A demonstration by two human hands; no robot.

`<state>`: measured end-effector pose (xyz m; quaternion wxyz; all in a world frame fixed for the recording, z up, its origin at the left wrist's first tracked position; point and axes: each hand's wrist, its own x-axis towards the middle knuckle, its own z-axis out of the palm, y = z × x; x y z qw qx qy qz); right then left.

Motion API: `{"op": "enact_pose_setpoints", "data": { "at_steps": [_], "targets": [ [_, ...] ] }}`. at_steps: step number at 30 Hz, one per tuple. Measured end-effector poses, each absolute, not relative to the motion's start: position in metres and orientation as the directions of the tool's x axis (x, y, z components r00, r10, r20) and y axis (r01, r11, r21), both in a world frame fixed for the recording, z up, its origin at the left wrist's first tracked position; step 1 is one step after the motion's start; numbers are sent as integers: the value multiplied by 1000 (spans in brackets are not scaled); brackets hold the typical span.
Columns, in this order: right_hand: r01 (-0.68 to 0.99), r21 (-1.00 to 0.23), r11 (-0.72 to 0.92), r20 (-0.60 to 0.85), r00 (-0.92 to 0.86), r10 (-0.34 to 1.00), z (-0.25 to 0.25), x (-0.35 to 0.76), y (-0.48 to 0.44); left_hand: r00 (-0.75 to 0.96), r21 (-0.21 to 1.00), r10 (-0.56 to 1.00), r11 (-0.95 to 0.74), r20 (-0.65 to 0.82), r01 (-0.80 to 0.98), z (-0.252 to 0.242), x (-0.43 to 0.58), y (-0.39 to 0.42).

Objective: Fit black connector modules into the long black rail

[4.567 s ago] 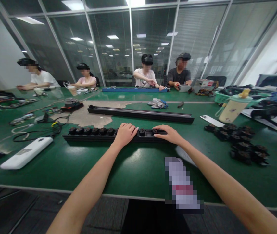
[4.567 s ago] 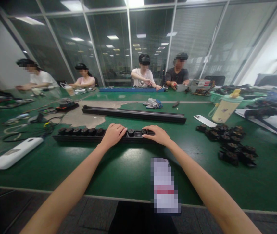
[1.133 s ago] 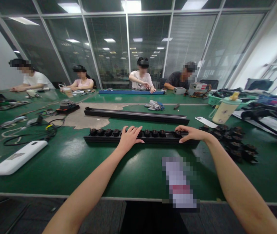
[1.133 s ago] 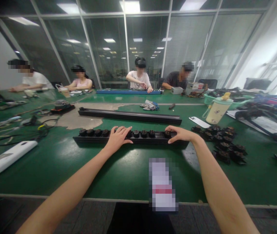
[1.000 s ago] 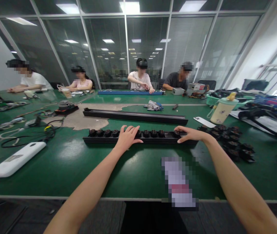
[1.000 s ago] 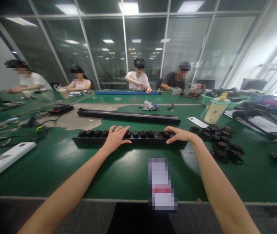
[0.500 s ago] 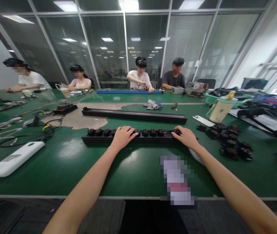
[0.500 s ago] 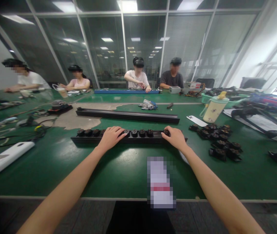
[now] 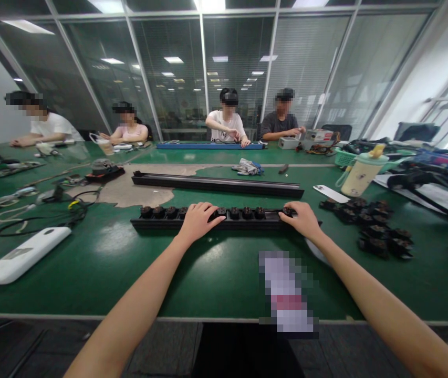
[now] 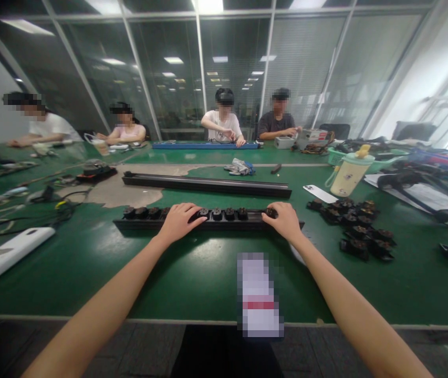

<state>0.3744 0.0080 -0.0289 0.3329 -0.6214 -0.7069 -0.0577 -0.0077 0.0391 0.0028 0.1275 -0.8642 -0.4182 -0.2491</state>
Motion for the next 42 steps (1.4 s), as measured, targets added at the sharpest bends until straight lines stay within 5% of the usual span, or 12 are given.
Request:
{"op": "enact_pose_setpoints", "data": {
  "at_steps": [6, 17, 42],
  "targets": [
    [943, -265, 200, 549, -23, 836, -26, 372, 3, 523, -18, 657, -613, 543, 790, 2, -7, 40],
    [917, -342, 204, 473, -19, 881, -20, 371, 2, 523, -6, 661, -617, 538, 787, 2, -7, 41],
    [870, -433, 234, 552, 51, 832, -31, 377, 10, 527, -33, 644, -617, 555, 787, 2, -7, 41]
  ]
}}
